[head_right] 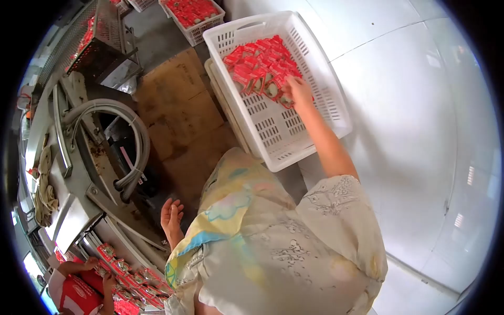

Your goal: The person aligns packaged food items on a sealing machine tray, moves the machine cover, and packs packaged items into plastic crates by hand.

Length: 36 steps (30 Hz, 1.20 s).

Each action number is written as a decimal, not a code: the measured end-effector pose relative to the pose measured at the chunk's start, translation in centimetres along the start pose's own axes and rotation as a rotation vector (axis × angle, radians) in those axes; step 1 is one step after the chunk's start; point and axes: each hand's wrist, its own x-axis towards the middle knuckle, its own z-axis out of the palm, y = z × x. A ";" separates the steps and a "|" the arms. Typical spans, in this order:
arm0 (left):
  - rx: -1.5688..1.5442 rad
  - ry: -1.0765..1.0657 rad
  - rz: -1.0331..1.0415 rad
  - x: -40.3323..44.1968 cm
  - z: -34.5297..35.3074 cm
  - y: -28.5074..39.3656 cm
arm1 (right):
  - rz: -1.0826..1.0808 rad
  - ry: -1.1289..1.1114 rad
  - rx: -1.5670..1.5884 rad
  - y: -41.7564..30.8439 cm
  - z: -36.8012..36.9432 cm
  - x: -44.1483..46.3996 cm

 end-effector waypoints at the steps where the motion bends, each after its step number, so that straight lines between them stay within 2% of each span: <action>1: 0.002 -0.025 -0.010 0.2 0.9 -0.3 | -0.071 0.117 -0.116 3.8 -3.9 3.8; 2: 0.004 -0.050 -0.022 0.4 1.9 -0.6 | 0.075 0.158 -0.331 5.2 -6.6 5.2; 4: 0.008 -0.084 -0.043 0.4 3.4 -0.9 | 0.082 0.120 -0.857 7.7 -9.5 5.2; 7: 0.012 -0.091 -0.067 0.0 4.5 -1.1 | -0.158 0.508 -0.953 13.3 -8.5 6.6; 8: 0.016 -0.089 -0.082 0.0 4.5 -1.2 | -0.350 0.444 -0.906 15.1 -8.8 8.5; 11: 0.005 -0.064 -0.113 0.2 4.2 -1.5 | -0.284 0.442 -0.682 10.1 -4.9 5.5; 12: -0.005 -0.050 -0.121 0.0 4.1 -1.2 | -0.253 0.513 -0.594 9.1 -3.8 4.5; 14: 0.024 -0.057 -0.120 0.0 4.2 -1.5 | -0.284 0.572 -0.919 9.3 -3.6 5.0; 15: 0.058 -0.054 -0.107 0.2 4.1 -2.4 | -0.417 0.430 -1.129 9.9 -4.8 6.7; 16: 0.085 -0.011 -0.095 0.0 3.4 -3.1 | -0.773 0.107 -1.130 9.4 -4.9 7.2; 17: 0.175 0.013 -0.067 -0.4 3.3 -3.2 | -0.798 -0.139 -1.072 9.5 -4.3 8.5; 18: 0.270 0.058 -0.059 -0.9 3.4 -3.2 | -0.488 -0.286 -0.846 9.7 -3.9 8.5; 19: 0.205 0.044 -0.014 -0.6 3.1 -5.3 | -0.097 -0.337 -0.503 9.3 -3.7 7.9; 20: 0.181 0.075 0.020 -0.8 3.1 -6.2 | 0.133 -0.335 -0.321 8.8 -3.3 7.2; 21: 0.135 0.107 -0.008 -1.5 3.2 -5.9 | 0.236 -0.339 -0.245 8.3 -3.5 7.3; 25: 0.058 0.165 -0.021 -2.1 3.5 -5.9 | 0.045 -0.250 -0.838 4.9 -4.8 6.6; 27: 0.032 0.145 -0.094 -2.4 3.2 -5.3 | -0.043 -0.243 -1.104 4.2 -4.5 5.6; 28: 0.020 0.135 -0.127 -2.5 3.1 -5.1 | -0.094 -0.246 -1.212 4.1 -4.6 5.5; 31: 0.042 0.248 -0.010 -2.3 3.1 -5.9 | -0.333 -0.239 -1.485 5.6 -6.6 8.8; 32: 0.078 0.151 -0.118 -2.6 2.5 -4.5 | -0.355 -0.260 -1.512 5.5 -6.9 8.5; 36: 0.110 0.160 -0.095 -2.2 2.6 -4.6 | -0.628 -0.339 -1.908 3.7 -5.8 5.6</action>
